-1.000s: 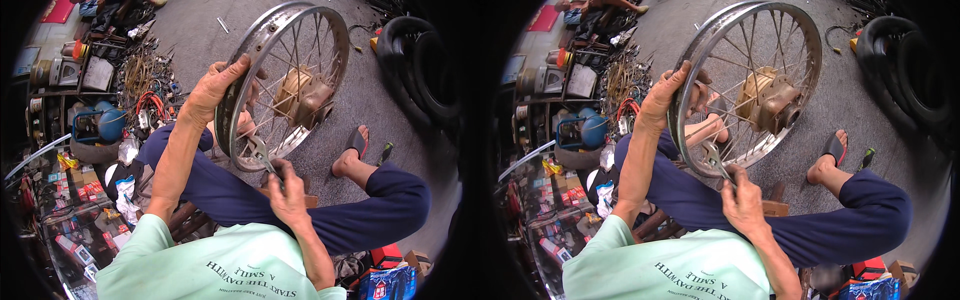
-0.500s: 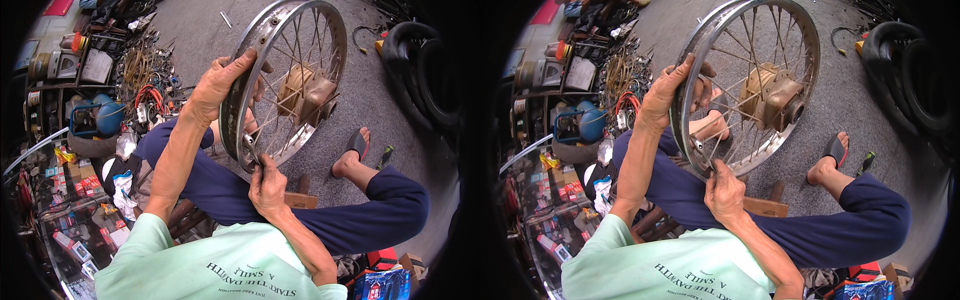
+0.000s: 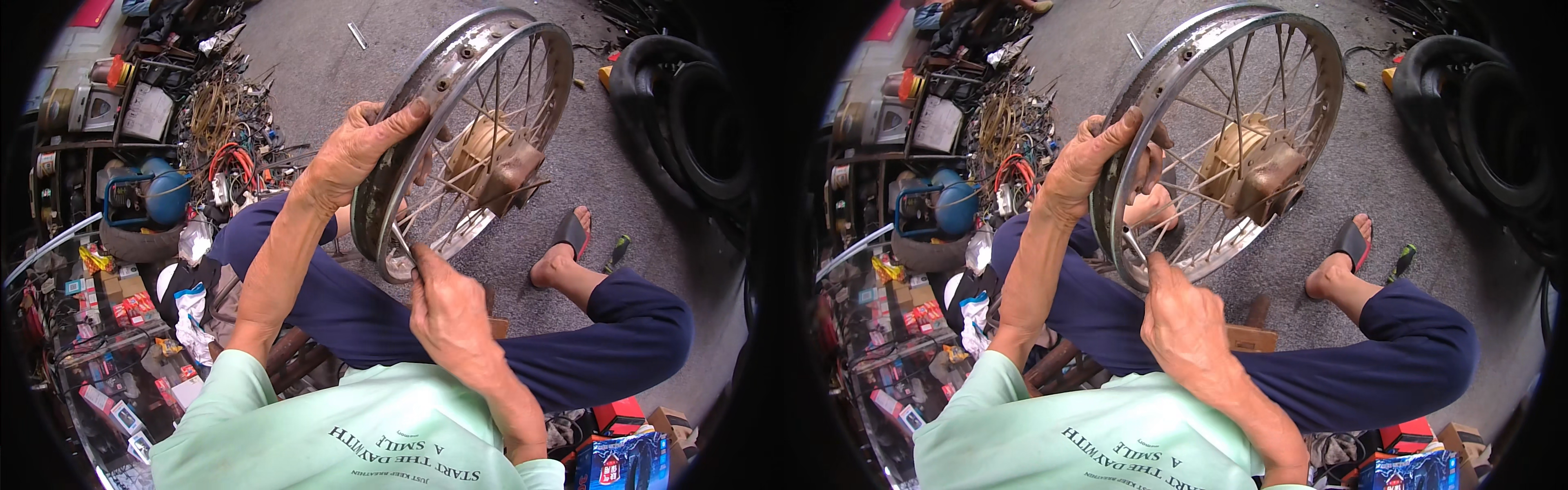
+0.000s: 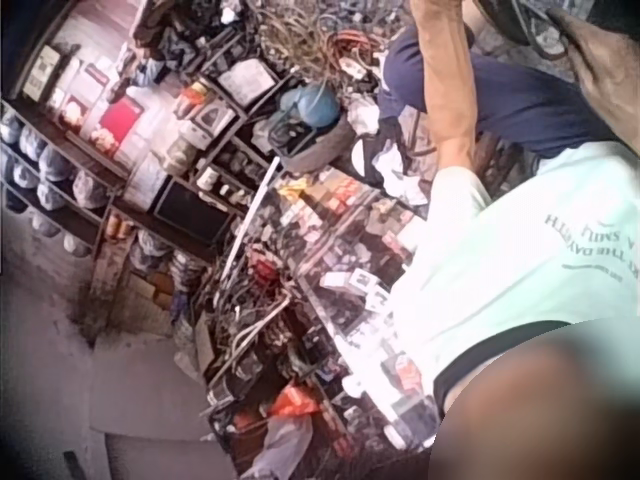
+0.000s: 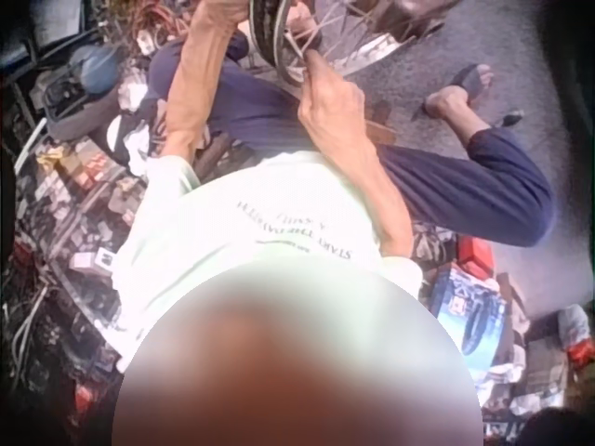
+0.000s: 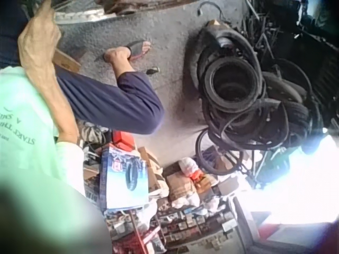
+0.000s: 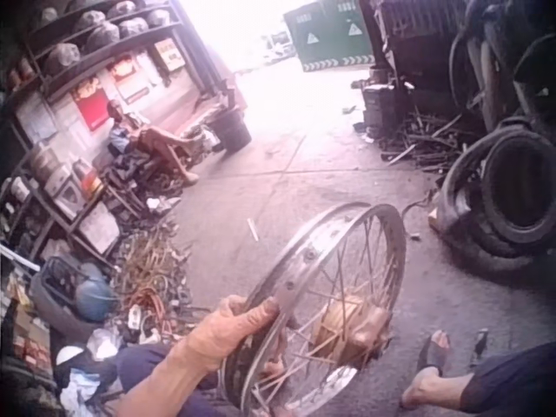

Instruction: The person sits on the floor and uses a wrench to tighten the spokes of a bicycle wheel. They rotate the wheel and adjust multiple spokes around the rim.

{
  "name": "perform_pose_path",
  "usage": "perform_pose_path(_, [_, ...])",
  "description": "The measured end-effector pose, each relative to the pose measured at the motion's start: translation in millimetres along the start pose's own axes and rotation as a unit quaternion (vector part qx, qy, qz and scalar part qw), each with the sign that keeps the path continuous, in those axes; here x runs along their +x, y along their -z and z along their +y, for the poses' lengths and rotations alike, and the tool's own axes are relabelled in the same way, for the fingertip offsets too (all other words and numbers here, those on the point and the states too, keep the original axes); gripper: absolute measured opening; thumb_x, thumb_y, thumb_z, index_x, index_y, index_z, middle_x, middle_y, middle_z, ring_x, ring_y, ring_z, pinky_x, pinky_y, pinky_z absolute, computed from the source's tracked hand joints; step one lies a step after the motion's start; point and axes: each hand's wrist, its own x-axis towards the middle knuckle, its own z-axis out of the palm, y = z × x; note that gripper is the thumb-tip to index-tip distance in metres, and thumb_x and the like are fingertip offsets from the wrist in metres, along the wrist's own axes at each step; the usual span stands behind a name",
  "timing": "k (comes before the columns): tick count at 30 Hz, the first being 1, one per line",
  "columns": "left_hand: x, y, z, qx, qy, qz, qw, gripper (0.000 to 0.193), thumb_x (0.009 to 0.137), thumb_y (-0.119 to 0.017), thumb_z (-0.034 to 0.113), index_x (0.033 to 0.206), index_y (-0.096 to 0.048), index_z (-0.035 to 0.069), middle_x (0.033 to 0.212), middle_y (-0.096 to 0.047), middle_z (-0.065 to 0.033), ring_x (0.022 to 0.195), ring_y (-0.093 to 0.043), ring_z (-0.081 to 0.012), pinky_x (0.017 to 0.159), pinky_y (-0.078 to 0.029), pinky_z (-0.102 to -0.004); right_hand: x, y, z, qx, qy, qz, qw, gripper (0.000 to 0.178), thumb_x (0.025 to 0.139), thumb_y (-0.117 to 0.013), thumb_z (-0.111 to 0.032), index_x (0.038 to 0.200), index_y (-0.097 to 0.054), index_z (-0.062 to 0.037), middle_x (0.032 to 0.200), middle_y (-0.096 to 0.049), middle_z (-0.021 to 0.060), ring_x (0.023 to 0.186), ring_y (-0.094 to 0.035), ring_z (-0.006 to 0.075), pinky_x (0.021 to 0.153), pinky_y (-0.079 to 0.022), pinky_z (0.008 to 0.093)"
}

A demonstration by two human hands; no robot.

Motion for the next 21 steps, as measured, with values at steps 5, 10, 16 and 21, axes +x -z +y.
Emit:
perform_pose_path(5, [-4, -1, 3, 0.017, 0.009, 0.002, 1.000, 0.045, 0.095, -0.064, 0.038, 0.097, -0.068, -0.007, 0.058, -0.060, -0.0066, 0.054, -0.060, -0.0105, 0.050, -0.049, -0.0210, 36, 47, -21, -0.090, 0.062, -0.113, 0.988, 0.008, 0.078, -0.059, -0.003, 0.084, -0.055, 0.0010, 0.067, -0.059, 0.0195, 0.068, -0.061, 0.0411, 0.062, -0.048, 0.0498])
perform_pose_path(10, [-2, -9, 8, 0.004, 0.009, -0.011, 1.000, 0.043, 0.095, -0.065, 0.036, 0.098, -0.068, -0.007, 0.059, -0.061, -0.0063, 0.056, -0.061, -0.0088, 0.051, -0.050, -0.0202, 51, 64, -38, -0.145, 0.092, -0.136, 0.976, 0.011, 0.073, -0.062, -0.005, 0.080, -0.056, 0.0004, 0.067, -0.060, 0.0186, 0.067, -0.061, 0.0396, 0.062, -0.048, 0.0488])
perform_pose_path(16, [-6, -9, 1, -0.028, -0.007, 0.007, 1.000, 0.042, 0.096, -0.064, 0.035, 0.098, -0.068, -0.007, 0.063, -0.063, -0.0066, 0.058, -0.062, -0.0095, 0.049, -0.049, -0.0198, 11, 41, -28, -0.134, -0.039, -0.109, 0.984, 0.025, 0.080, -0.062, -0.003, 0.104, -0.058, 0.0001, 0.078, -0.065, 0.0162, 0.065, -0.064, 0.0365, 0.058, -0.049, 0.0465])
perform_pose_path(21, [-4, -8, -1, -0.041, -0.023, -0.002, 0.999, 0.042, 0.096, -0.064, 0.035, 0.099, -0.068, -0.007, 0.064, -0.065, -0.0078, 0.053, -0.061, -0.0090, 0.046, -0.047, -0.0188, -15, -4, 1, -0.096, -0.015, 0.024, 0.995, 0.043, 0.080, -0.064, 0.002, 0.121, -0.055, 0.0013, 0.084, -0.063, 0.0161, 0.066, -0.064, 0.0344, 0.057, -0.051, 0.0425])
